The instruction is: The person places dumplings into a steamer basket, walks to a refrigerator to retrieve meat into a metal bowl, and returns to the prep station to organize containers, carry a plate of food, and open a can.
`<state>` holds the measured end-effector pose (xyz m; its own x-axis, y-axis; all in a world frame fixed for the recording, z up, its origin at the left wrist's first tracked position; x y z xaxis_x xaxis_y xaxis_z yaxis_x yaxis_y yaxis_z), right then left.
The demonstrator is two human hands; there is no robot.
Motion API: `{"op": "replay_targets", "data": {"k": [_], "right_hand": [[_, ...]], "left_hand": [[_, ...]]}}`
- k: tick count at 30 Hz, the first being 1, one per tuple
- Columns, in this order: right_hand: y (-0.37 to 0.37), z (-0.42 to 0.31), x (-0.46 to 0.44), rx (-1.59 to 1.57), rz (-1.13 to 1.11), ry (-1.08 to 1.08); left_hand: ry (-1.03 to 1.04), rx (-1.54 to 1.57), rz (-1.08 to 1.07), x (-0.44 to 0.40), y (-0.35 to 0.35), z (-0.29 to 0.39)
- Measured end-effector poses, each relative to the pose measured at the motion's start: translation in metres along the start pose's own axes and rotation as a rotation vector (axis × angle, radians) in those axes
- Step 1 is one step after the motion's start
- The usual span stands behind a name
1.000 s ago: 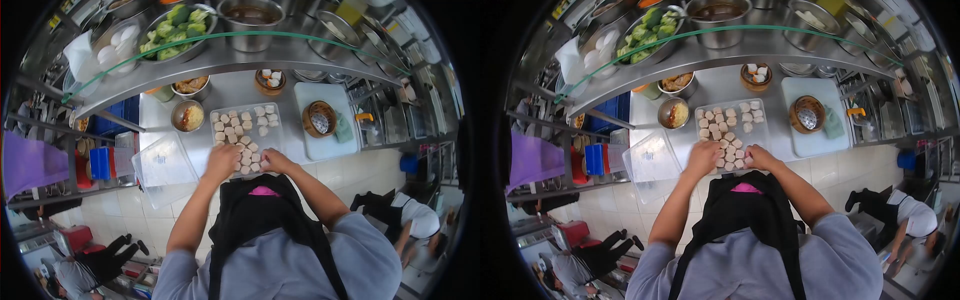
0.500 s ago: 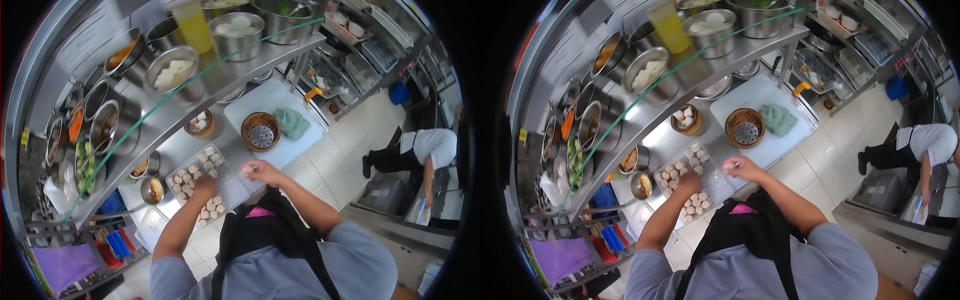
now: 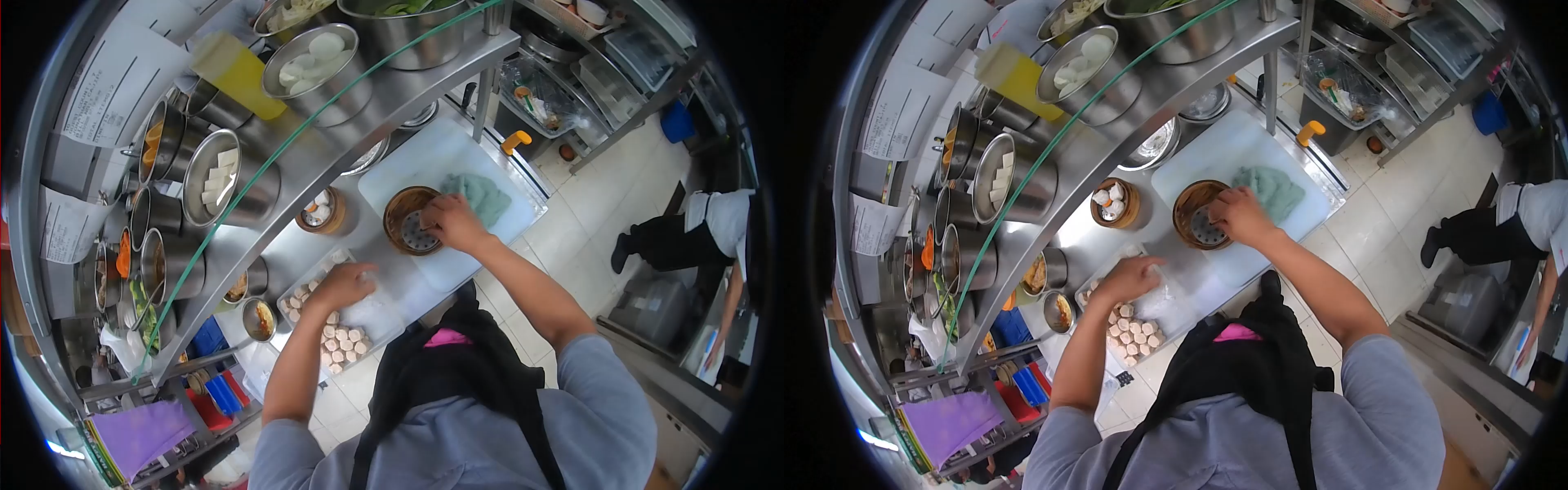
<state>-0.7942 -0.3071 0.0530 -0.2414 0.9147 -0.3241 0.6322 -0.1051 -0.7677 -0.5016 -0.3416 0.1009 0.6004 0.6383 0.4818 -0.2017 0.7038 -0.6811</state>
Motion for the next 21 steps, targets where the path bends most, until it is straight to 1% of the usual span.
{"op": "replay_targets", "data": {"k": [1, 3, 4, 5, 7, 9, 10, 11, 12, 14, 15, 16, 18, 19, 20, 21], "right_hand": [[-0.002, -0.001, 0.001, -0.007, -0.008, -0.006], [-0.003, 0.0, 0.002, 0.056, -0.032, 0.064], [-0.002, 0.0, 0.003, 0.046, -0.043, 0.047], [0.0, 0.001, 0.004, 0.1, -0.023, 0.057], [0.008, 0.002, 0.004, 0.151, 0.007, 0.073], [0.013, -0.005, 0.005, 0.132, 0.007, 0.064], [0.008, -0.01, 0.006, 0.116, 0.048, 0.076], [0.003, -0.015, 0.008, 0.104, 0.091, 0.094], [-0.001, -0.021, 0.011, 0.097, 0.085, 0.085], [-0.01, -0.027, 0.023, 0.081, 0.168, 0.193], [-0.013, -0.027, 0.03, 0.084, 0.165, 0.197], [-0.017, -0.026, 0.04, 0.038, 0.184, 0.219], [-0.021, -0.029, 0.06, -0.003, 0.199, 0.25], [-0.02, -0.031, 0.067, -0.053, 0.209, 0.281], [-0.019, -0.033, 0.074, -0.102, 0.22, 0.312], [-0.016, -0.037, 0.079, -0.097, 0.222, 0.313]], "left_hand": [[0.025, 0.036, 0.01, -0.016, 0.0, 0.013], [0.198, 0.089, 0.335, -0.043, 0.007, 0.042], [0.25, 0.08, 0.505, -0.058, 0.015, 0.049], [0.293, 0.064, 0.678, -0.072, 0.025, 0.049], [0.314, -0.093, 0.859, -0.086, 0.041, 0.045], [0.22, -0.218, 0.893, -0.09, 0.059, 0.035], [0.197, -0.225, 0.904, -0.08, 0.055, 0.034], [0.194, -0.153, 0.942, -0.069, 0.053, 0.036], [0.196, -0.078, 0.976, -0.058, 0.052, 0.037], [-0.013, -0.187, 1.137, -0.032, 0.054, -0.012], [-0.11, -0.032, 1.064, -0.011, 0.046, -0.053], [-0.248, -0.007, 1.015, 0.007, 0.045, -0.101], [-0.726, -0.332, 0.679, 0.038, 0.027, -0.134], [-0.72, -0.329, 0.677, 0.04, 0.029, -0.148], [-0.695, -0.279, 0.536, 0.036, 0.038, -0.167], [-0.669, -0.228, 0.398, 0.033, 0.041, -0.168]]}}
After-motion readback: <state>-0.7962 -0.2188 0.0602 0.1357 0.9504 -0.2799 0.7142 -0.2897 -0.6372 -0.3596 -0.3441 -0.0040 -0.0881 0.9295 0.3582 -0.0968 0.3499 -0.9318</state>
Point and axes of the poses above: each hand's wrist, its own x-axis away from the middle knuckle, its own y-axis out of the palm, z = x × y, the point moved 3 cm from there along -x, towards the middle knuckle, and after that the axes turned 4 degrees about -y, right-handed, at the moved point
